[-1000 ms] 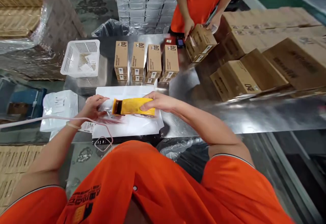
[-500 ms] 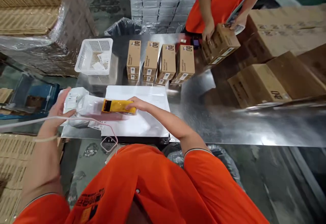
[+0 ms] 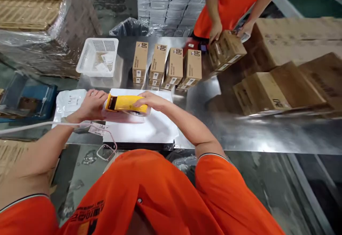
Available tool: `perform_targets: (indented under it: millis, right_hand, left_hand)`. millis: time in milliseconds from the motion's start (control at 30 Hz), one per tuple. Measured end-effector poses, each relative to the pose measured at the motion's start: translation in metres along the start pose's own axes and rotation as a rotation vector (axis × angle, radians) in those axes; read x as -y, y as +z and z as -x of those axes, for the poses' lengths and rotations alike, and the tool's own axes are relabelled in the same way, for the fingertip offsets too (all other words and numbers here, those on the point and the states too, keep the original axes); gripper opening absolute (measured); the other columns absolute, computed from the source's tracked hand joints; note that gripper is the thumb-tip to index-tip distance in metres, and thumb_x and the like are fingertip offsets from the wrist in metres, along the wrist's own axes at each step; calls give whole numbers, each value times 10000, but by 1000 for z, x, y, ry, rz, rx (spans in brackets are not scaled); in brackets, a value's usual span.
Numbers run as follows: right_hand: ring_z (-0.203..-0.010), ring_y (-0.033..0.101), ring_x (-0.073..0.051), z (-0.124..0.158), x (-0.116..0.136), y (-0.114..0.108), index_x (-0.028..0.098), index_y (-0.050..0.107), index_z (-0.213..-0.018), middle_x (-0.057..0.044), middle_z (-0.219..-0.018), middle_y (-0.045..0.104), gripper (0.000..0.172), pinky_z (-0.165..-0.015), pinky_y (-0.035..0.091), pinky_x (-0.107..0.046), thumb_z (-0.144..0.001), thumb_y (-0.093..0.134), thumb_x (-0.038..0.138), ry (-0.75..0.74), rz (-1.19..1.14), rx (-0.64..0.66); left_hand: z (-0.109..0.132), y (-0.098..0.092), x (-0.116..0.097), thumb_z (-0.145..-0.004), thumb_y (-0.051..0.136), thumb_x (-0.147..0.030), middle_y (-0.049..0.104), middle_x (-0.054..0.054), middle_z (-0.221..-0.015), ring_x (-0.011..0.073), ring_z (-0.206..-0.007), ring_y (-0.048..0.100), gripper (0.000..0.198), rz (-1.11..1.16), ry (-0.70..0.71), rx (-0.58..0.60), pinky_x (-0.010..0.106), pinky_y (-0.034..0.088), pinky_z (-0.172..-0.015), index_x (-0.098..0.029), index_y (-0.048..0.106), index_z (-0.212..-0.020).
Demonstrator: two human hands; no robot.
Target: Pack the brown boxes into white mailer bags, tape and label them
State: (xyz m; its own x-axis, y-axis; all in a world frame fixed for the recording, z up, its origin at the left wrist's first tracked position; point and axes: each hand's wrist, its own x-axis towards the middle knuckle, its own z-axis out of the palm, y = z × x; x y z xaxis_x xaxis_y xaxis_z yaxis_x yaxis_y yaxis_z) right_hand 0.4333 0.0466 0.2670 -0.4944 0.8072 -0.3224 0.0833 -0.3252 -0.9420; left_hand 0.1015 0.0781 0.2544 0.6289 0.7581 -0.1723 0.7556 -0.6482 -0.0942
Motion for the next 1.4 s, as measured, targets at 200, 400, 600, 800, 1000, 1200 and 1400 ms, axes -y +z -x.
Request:
perform_targets:
  millis: [200,400,600,800,1000,1200,1400]
  right_hand:
    - [-678,614,-143,58,-27,-38,162,775,-711,17,-674,705,276,-633,483,-240,-623,942,363,228,63,-84]
    - [-632,547,-122,138,-97,-89,181,777,-684,52,-634,646,305,-581,410,-223,-568,904,433,271,71,-151]
    - [-588,532,-139,296,-166,-155,162,744,-652,5,-613,635,409,-563,402,-261,-522,888,522,515,79,-360]
    - [-605,506,-134,270,-211,-141,184,705,-624,46,-585,565,353,-584,358,-257,-560,860,494,575,208,-407]
    - [-684,601,-153,166,-199,-122,148,768,-687,39,-598,580,244,-622,377,-241,-713,873,367,596,357,-394]
    - [-654,649,-209,139,-189,-119,186,709,-609,-1,-602,667,222,-580,492,-285,-660,921,226,682,108,-520]
    - [-657,704,-204,147,-184,-113,174,745,-700,-25,-719,777,112,-637,589,-275,-733,850,200,682,-96,-499]
  left_hand:
    - [-57,59,-92,-643,825,-389,739,205,-1313,459,-1238,673,835,263,103,35,557,492,-1080,-171,710,-1441]
    - [-74,104,-112,-592,829,-412,685,229,-1467,473,-1375,615,976,275,120,124,587,433,-1212,-158,640,-1515]
    - [-71,106,-100,-638,812,-484,702,229,-1468,484,-1362,629,941,316,146,95,610,451,-1201,-138,648,-1497]
    - [-72,103,-101,-596,839,-420,732,207,-1471,483,-1357,644,899,286,153,117,606,465,-1197,-200,674,-1452]
    - [-72,100,-101,-600,853,-425,748,217,-1426,499,-1324,660,867,307,169,81,628,474,-1172,-178,697,-1416]
    - [-76,99,-104,-559,847,-440,738,219,-1442,503,-1341,645,899,327,148,76,624,461,-1177,-173,696,-1404]
    - [-74,99,-108,-552,857,-528,739,210,-1402,503,-1315,649,853,331,140,19,597,488,-1135,-203,739,-1332]
